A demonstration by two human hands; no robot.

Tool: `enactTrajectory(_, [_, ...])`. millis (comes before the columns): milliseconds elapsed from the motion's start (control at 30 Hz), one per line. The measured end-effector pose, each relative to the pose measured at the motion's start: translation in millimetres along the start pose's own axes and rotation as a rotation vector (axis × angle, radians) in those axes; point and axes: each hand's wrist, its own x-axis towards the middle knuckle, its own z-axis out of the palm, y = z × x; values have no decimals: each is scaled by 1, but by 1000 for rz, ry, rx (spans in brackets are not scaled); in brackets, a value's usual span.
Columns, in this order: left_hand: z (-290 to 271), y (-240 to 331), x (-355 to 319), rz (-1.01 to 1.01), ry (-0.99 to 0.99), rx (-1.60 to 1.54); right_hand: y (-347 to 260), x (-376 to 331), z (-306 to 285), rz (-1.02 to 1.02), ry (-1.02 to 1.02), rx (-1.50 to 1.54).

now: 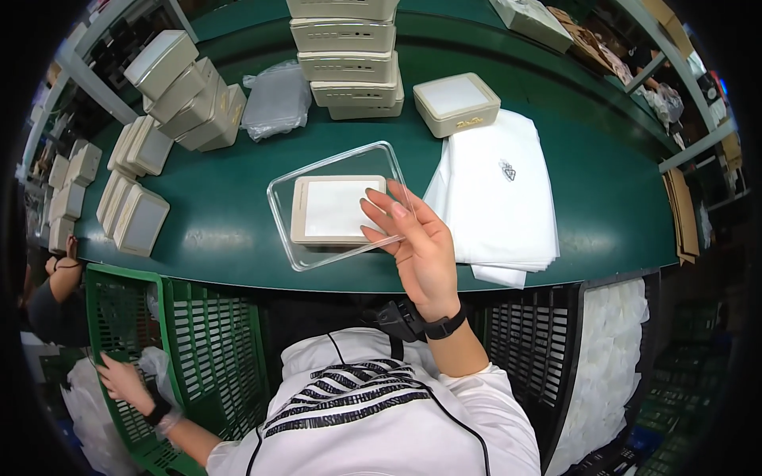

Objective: The person packages electronic devices by fitting plastic covers onto their screens and placing the assembled units into a green crate. This process is repeated as the person moves stacks of devices and bags of covers to clear the work area.

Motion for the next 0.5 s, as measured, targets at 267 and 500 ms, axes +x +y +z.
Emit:
enactTrajectory(267, [-159,183,-112,908,-466,-2530,19,-30,26,269,-127,216])
enactTrajectory(500, [-171,216,-116,1184,-495,-2720,12,-34,18,-171,-325,-178])
